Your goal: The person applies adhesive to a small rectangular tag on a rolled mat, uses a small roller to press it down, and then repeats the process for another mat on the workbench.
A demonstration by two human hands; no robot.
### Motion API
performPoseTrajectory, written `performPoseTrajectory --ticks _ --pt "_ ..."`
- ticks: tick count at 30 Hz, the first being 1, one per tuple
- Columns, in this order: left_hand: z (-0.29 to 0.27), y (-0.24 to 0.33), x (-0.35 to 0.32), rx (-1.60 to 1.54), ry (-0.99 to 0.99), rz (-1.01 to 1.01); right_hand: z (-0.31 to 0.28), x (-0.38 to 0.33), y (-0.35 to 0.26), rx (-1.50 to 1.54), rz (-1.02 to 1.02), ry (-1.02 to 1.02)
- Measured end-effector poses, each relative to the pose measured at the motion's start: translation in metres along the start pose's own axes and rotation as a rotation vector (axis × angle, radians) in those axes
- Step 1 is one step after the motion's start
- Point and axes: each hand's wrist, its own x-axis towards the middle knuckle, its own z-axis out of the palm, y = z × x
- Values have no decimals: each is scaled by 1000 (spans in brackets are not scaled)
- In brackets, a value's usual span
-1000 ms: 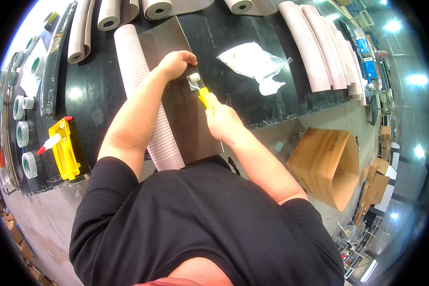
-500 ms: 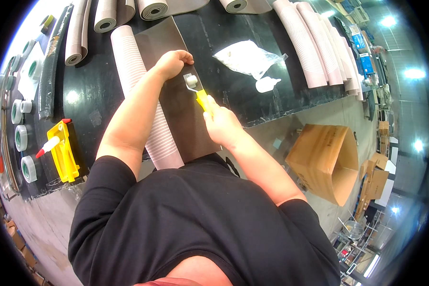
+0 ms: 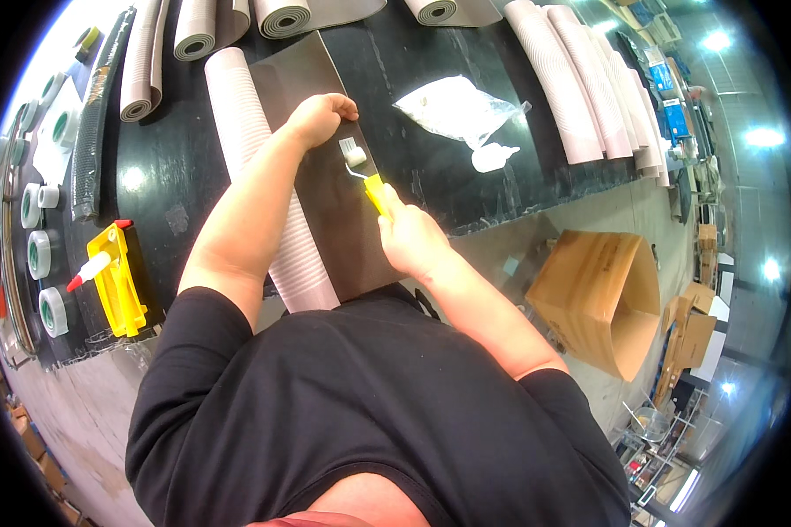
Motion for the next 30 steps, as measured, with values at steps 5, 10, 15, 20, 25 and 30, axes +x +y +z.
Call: performPoseTrajectory --ticks 5,10,15,20,25,30 --pt "1 -7 0 -20 13 15 -5 -3 -2 72 62 -61" --pt "0 -3 -2 12 2 -11 -6 -18 7 101 14 -17" --pt "0 0 -2 -12 7 -4 4 -5 5 120 -33 48" --pt "0 -4 -1 10 -1 25 -7 -4 -3 -47 26 -72" --pt "0 -1 -2 -4 15 -19 -5 -8 1 -57 11 -62" --pt "0 -1 0 -1 3 -22 -7 9 -9 -38 6 -62"
